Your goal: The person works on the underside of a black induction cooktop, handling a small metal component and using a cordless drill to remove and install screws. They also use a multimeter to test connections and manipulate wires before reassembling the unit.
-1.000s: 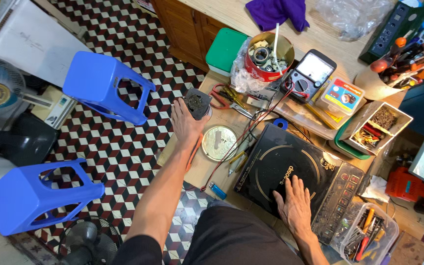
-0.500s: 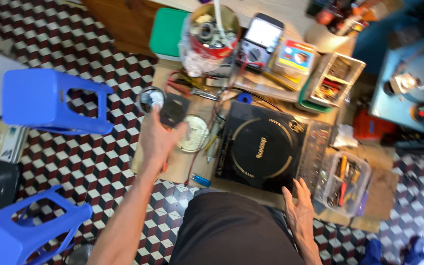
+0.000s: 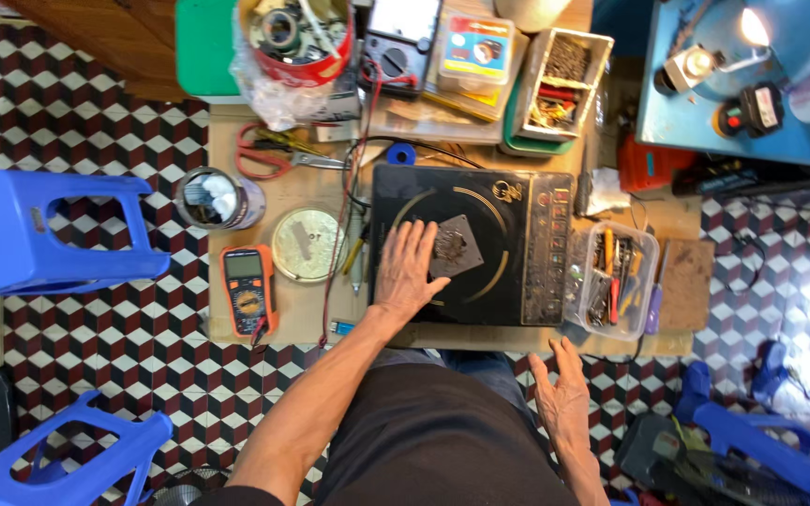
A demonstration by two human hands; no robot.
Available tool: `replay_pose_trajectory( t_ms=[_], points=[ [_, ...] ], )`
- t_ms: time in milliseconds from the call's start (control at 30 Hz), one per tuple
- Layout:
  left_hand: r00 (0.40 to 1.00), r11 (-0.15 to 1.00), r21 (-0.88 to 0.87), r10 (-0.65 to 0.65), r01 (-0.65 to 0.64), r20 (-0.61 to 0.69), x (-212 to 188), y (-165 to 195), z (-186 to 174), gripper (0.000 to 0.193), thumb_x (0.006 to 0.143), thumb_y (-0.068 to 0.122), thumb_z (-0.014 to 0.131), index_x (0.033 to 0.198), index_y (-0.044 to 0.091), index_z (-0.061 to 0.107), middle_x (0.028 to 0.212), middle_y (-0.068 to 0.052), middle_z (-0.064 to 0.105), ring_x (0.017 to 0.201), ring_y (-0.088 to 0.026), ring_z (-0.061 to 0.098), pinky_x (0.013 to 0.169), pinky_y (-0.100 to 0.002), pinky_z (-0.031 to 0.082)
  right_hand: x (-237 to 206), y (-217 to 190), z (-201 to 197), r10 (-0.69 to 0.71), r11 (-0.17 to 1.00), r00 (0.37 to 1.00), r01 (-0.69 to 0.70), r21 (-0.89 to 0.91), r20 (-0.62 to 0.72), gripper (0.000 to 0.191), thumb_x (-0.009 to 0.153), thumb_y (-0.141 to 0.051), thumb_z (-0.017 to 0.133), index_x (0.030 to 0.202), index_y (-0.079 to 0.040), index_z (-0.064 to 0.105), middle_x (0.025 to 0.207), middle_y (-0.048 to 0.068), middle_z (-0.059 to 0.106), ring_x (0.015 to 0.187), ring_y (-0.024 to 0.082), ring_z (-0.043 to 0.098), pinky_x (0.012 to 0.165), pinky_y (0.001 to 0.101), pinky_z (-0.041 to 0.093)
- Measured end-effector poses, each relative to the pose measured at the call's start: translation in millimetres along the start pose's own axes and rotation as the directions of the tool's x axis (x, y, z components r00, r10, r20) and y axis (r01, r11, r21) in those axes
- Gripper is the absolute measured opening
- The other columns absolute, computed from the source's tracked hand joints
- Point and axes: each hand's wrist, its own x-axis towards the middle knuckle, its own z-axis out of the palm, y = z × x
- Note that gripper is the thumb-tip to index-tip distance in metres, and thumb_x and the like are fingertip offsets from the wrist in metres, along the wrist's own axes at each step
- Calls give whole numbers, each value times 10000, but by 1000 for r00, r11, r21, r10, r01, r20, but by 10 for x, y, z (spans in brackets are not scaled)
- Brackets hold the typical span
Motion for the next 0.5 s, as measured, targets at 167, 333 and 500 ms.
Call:
replay_pose_trajectory(
  t_ms=[167,333,500],
  points=[
    [1000,1000,-11,-14,14,1,60,89,137,1051,711,447,873,1506,-34,383,1573,-256,369,1471,-447,301,1213,-557,203,-4,202,-217,-157,974,987,152,-168,-20,554,945,-324,683,1391,-10,585,1543,195,497,1370,353,519,1087,408,444],
    [904,919,-169,-384,355,-190,-270,162,248,930,808,456,821,1494,-24,418,1570,-287,383,1471,-446,339,1218,-529,285,130,365,-405,-45,999,998,45,4,34,586,931,-338,690,1402,-12,568,1529,185,509,1359,310,530,1065,389,436],
    [447,340,-538,-891,771,79,-730,162,332,750,956,613,633,1329,-38,625,1271,-254,626,1121,-383,575,973,-511,457,486,377,-469,129,982,985,-143,126,114,673,893,-371,707,1450,-35,537,1338,200,653,1209,243,646,1014,343,485]
  ],
)
